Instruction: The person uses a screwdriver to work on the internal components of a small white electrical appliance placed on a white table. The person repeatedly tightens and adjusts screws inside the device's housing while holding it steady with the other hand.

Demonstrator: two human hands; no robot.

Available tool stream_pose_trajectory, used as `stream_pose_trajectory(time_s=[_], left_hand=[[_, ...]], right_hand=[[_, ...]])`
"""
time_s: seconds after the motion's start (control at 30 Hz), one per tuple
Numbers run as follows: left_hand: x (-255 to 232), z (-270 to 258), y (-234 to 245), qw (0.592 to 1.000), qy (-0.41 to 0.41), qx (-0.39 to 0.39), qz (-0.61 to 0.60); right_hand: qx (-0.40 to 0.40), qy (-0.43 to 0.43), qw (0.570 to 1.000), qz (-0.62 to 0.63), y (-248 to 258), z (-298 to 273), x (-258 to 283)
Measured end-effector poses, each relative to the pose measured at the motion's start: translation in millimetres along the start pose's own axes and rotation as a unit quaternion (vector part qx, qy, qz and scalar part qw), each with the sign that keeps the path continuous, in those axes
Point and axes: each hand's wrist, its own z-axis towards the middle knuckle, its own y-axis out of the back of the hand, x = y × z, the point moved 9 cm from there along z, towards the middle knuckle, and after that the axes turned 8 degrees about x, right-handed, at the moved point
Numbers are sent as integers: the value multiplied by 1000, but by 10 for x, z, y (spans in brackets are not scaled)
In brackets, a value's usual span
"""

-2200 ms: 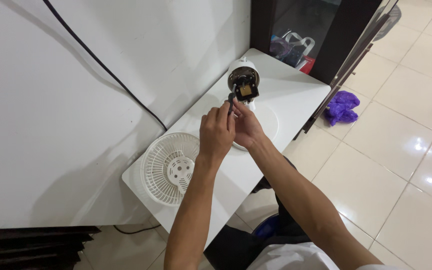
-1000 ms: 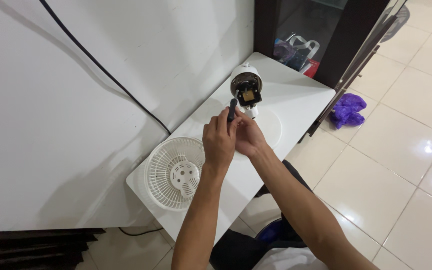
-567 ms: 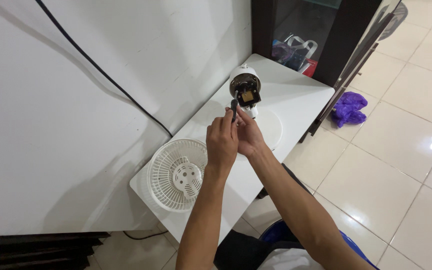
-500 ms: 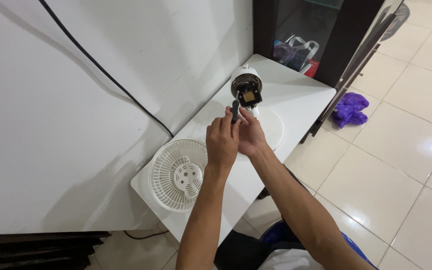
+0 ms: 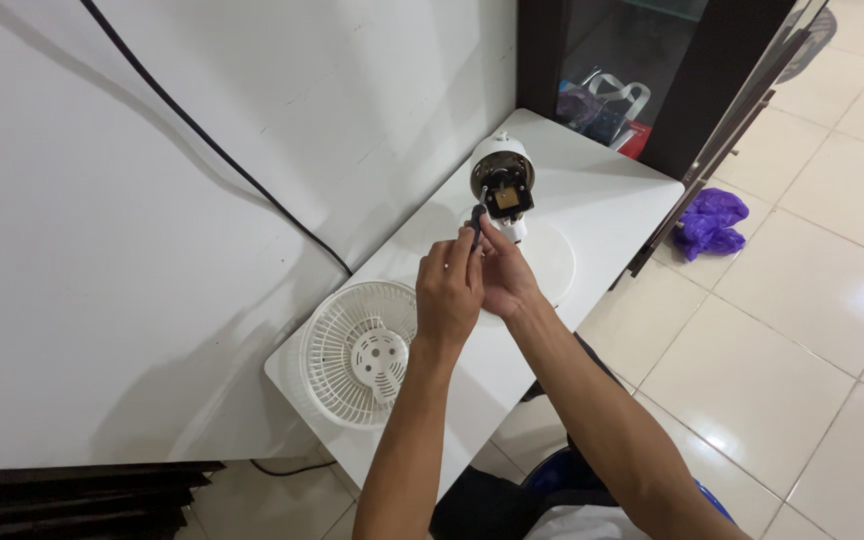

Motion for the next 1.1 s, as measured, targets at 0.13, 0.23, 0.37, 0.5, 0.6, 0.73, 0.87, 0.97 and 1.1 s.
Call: stream_pose_trajectory(time_s=[0.13, 0.23, 0.37, 0.5, 0.6, 0.73, 0.87, 0.97, 1.1], left_hand=[[70, -10, -61, 1000, 17, 10, 8], [90, 1, -51, 1000, 28, 5, 13], [63, 20, -7, 999, 37, 0, -7], [-28, 69, 19, 999, 8, 4, -37], [-48, 43, -8, 1000, 0, 23, -10], [20, 40, -77, 1000, 9, 28, -4], [48, 37, -76, 1000, 15, 15, 0], [24, 59, -40, 1000, 20, 2, -2], [-41, 94, 15, 999, 28, -5, -24]], right_hand=[[-8, 14, 1000, -22, -146, -55, 11], [21, 14, 999, -26, -253, -60, 29], [11, 12, 1000, 1, -148, -58, 39], [102, -15, 993, 54, -205, -23, 12], [-27, -6, 1000, -1, 42, -25, 43], [-20, -5, 1000, 14, -66, -37, 23], [-26, 12, 1000, -8, -149, -83, 66], [1, 18, 1000, -23, -170, -84, 97], [3, 16, 1000, -1, -63, -62, 96]])
